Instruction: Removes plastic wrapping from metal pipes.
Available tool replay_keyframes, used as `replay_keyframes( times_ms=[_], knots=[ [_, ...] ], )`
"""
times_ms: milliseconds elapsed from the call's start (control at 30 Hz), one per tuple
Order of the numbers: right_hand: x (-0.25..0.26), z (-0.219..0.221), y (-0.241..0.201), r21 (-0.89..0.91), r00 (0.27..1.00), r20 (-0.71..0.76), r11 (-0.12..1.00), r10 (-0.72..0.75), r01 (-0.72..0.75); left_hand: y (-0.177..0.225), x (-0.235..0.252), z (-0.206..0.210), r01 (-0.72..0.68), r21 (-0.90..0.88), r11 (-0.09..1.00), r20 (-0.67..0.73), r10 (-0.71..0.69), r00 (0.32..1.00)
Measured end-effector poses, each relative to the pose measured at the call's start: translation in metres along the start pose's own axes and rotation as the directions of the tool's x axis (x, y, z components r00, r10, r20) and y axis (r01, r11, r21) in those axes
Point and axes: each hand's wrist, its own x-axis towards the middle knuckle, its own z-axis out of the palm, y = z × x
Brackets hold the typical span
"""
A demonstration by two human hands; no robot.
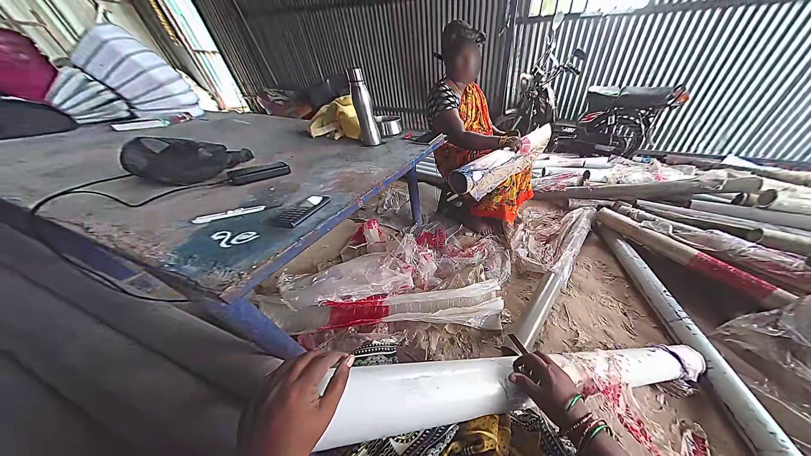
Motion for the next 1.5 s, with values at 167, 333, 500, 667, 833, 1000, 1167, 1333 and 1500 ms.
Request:
replay_keyframes(
  times_ms=[167, 333, 500, 667, 833, 1000, 1167, 1333, 1500],
  knots=[
    [-0.001, 0.001, -0.015, -0.087, 1.000, -0.004, 0.996, 0.025, -0.025, 0.001, 0.003, -0.001, -0.022, 0.022, 1.000, -0.022, 0.023, 0.999],
    [-0.002, 0.008, -0.008, -0.063, 0.995, -0.097, 0.998, -0.011, 0.005, 0.000, 0.003, 0.001, -0.025, 0.027, 0.999, -0.038, 0.026, 0.999],
    [-0.005, 0.007, 0.005, -0.026, 0.985, -0.167, 0.999, -0.041, 0.038, 0.001, 0.004, 0.001, -0.016, 0.035, 0.999, -0.028, 0.017, 0.999],
    [-0.008, 0.003, 0.008, -0.068, 0.997, -0.068, 0.997, 0.041, -0.045, 0.002, 0.005, 0.000, -0.020, 0.039, 0.999, -0.034, 0.021, 0.999],
    [-0.010, 0.006, 0.006, -0.090, 0.994, -0.096, 0.995, 0.043, -0.052, 0.003, 0.004, -0.002, -0.015, 0.051, 0.999, -0.013, 0.016, 1.000],
    [-0.012, 0.007, 0.009, -0.076, 0.994, -0.109, 0.997, 0.014, -0.023, 0.002, 0.002, -0.003, -0.011, 0.042, 0.999, 0.006, 0.011, 1.000],
    [-0.012, -0.001, 0.005, -0.069, 0.998, 0.004, 0.996, 0.063, -0.063, 0.003, 0.002, -0.004, -0.008, 0.058, 0.998, 0.014, 0.007, 1.000],
    [-0.011, 0.005, 0.011, -0.063, 0.999, -0.038, 0.997, 0.037, -0.039, 0.002, -0.001, -0.004, -0.006, 0.060, 0.998, 0.036, 0.003, 0.999],
    [-0.015, 0.001, 0.006, -0.052, 0.999, 0.004, 0.997, 0.053, -0.053, 0.002, -0.001, -0.005, -0.006, 0.056, 0.998, 0.037, 0.004, 0.999]
  ],
)
